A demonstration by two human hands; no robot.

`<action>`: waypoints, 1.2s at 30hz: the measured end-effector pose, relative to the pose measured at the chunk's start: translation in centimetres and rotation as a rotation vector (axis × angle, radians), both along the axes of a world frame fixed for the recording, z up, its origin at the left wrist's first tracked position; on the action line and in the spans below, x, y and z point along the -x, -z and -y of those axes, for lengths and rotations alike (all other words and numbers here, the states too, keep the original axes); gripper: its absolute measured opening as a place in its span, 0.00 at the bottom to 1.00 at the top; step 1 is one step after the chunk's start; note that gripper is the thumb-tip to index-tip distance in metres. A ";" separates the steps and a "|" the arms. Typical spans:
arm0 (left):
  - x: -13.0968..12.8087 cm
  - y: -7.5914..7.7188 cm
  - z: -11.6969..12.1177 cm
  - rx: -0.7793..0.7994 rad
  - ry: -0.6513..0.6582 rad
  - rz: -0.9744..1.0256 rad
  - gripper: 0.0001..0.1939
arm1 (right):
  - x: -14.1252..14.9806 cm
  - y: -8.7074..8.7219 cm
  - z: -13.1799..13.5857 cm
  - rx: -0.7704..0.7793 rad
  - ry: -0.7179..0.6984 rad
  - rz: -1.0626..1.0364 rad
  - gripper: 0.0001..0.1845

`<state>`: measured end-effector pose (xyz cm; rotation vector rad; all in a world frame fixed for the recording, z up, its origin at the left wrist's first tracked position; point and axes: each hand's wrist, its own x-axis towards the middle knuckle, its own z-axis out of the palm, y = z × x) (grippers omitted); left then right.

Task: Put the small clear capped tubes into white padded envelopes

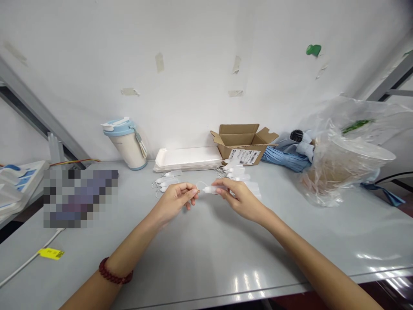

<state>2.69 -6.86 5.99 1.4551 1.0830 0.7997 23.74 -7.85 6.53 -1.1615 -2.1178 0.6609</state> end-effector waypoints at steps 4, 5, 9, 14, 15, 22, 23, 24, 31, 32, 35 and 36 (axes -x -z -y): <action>0.0 0.0 0.0 -0.031 -0.003 -0.072 0.12 | 0.0 0.1 0.0 -0.027 -0.006 0.025 0.12; 0.1 0.1 0.0 -0.040 -0.001 -0.089 0.12 | 0.1 0.3 0.0 -0.036 -0.009 0.035 0.12; 0.0 0.9 -0.1 -0.063 0.028 -0.137 0.13 | 0.3 1.3 -0.2 -0.113 -0.031 0.070 0.12; -0.1 1.7 -0.3 -0.045 0.039 -0.163 0.12 | 0.7 2.8 -0.4 -0.182 -0.027 0.080 0.11; -0.2 1.8 -0.3 -0.042 0.036 -0.162 0.12 | 0.8 3.0 -0.4 -0.187 -0.027 0.075 0.11; -0.2 1.9 -0.1 -0.029 0.043 -0.136 0.11 | 1.1 3.3 -0.2 -0.199 -0.023 0.044 0.11; -0.2 1.8 -0.1 -0.026 0.050 -0.129 0.11 | 1.1 3.2 -0.2 -0.189 -0.022 0.042 0.11; -0.1 1.7 -0.2 -0.020 0.058 -0.121 0.12 | 1.1 3.1 -0.2 -0.179 -0.021 0.040 0.11; 0.4 0.8 -0.7 -0.009 0.110 -0.080 0.11 | 0.6 1.8 -0.5 -0.127 -0.022 0.034 0.10; 0.4 0.8 -0.7 -0.011 0.107 -0.085 0.11 | 0.5 1.6 -0.6 -0.125 -0.019 0.035 0.10; 0.5 0.9 -0.9 -0.004 0.104 -0.090 0.10 | 0.4 1.5 -0.8 -0.121 -0.013 0.039 0.09; 0.5 0.9 -0.9 -0.004 0.106 -0.088 0.10 | 0.4 1.5 -0.8 -0.120 -0.016 0.040 0.09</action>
